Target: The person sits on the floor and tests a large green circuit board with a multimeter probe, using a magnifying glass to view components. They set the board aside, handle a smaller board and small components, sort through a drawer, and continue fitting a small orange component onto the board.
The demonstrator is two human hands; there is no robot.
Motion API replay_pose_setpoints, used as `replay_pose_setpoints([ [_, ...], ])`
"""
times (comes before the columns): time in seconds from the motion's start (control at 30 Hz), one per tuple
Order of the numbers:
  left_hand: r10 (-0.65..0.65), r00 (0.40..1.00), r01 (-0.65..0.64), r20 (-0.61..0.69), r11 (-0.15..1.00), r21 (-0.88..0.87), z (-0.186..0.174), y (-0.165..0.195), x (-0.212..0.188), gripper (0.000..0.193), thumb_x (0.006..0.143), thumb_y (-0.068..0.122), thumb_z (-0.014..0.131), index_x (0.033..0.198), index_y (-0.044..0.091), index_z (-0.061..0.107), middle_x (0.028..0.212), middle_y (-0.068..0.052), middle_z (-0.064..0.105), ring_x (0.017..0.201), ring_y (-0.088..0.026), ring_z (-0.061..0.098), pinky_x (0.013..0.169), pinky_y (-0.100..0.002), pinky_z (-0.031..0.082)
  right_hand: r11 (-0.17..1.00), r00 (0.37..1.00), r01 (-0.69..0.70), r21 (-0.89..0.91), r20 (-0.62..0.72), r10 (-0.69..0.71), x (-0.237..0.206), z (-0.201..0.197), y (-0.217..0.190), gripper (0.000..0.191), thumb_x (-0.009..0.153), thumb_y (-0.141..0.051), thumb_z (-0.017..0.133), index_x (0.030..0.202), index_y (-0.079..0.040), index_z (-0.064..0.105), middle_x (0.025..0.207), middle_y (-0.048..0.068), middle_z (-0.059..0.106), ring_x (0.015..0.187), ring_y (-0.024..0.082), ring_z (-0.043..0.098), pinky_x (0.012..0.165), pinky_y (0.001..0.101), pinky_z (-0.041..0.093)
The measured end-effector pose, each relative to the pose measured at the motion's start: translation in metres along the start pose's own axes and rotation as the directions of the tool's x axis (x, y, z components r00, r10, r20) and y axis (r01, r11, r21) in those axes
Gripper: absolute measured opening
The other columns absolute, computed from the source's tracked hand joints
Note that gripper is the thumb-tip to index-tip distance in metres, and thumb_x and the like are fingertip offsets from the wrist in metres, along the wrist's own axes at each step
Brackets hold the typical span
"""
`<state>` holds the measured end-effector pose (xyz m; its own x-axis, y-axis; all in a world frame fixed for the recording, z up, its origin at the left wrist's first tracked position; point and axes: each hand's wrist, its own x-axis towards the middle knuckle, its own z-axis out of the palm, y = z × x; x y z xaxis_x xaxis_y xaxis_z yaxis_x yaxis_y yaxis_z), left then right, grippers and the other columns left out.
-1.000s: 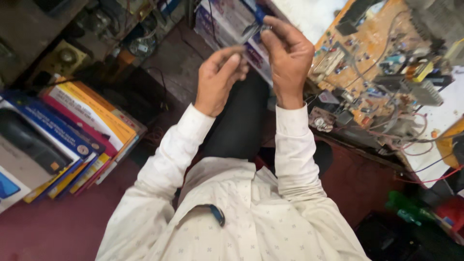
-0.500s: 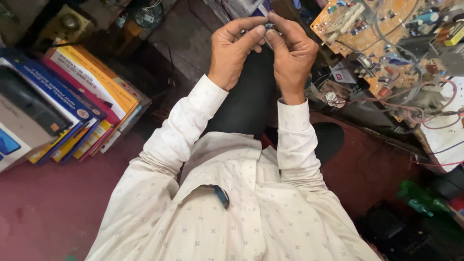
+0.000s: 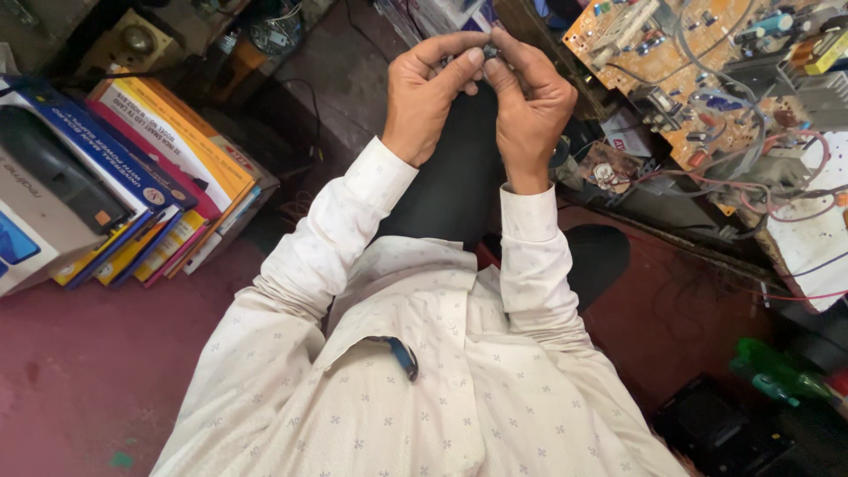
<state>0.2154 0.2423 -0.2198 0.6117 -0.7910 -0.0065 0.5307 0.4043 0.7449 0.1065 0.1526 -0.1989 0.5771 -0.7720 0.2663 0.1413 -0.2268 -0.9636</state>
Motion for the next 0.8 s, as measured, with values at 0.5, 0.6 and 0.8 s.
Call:
replay_pose_setpoints([
  [0.5,0.015,1.0,-0.015,-0.017,0.999,0.041,0.001,0.003,-0.004,0.021,0.103,0.002,0.069,0.123,-0.004,0.072,0.104,-0.006,0.075,0.081,-0.007,0.062,0.075,-0.022,0.052,0.998,0.998,-0.05,0.036,-0.027,0.051,-0.005,0.003,0.002,0.026,0.099,0.005,0.076,0.125,0.003,0.073,0.116,0.009,0.076,0.104,0.012,0.07,0.096,0.0265,0.057],
  [0.6,-0.021,0.999,0.023,-0.026,0.998,0.061,-0.002,0.001,-0.004,0.021,0.104,0.003,0.068,0.123,-0.004,0.071,0.105,-0.005,0.074,0.081,-0.007,0.062,0.075,-0.022,0.052,0.997,0.996,-0.077,-0.009,-0.044,0.077,-0.005,0.008,-0.007,0.024,0.099,0.002,0.075,0.123,0.002,0.074,0.109,0.006,0.077,0.098,0.01,0.07,0.091,0.025,0.058],
  [0.8,-0.133,0.989,0.129,-0.068,0.99,-0.063,-0.015,-0.011,0.002,0.03,0.104,0.004,0.06,0.132,-0.005,0.061,0.111,-0.009,0.07,0.091,-0.012,0.068,0.08,-0.026,0.057,0.904,0.992,0.024,-0.427,-0.104,-0.075,0.032,0.008,-0.027,0.019,0.097,-0.008,0.076,0.114,0.001,0.076,0.102,0.011,0.08,0.086,0.015,0.073,0.076,0.0278,0.057],
])
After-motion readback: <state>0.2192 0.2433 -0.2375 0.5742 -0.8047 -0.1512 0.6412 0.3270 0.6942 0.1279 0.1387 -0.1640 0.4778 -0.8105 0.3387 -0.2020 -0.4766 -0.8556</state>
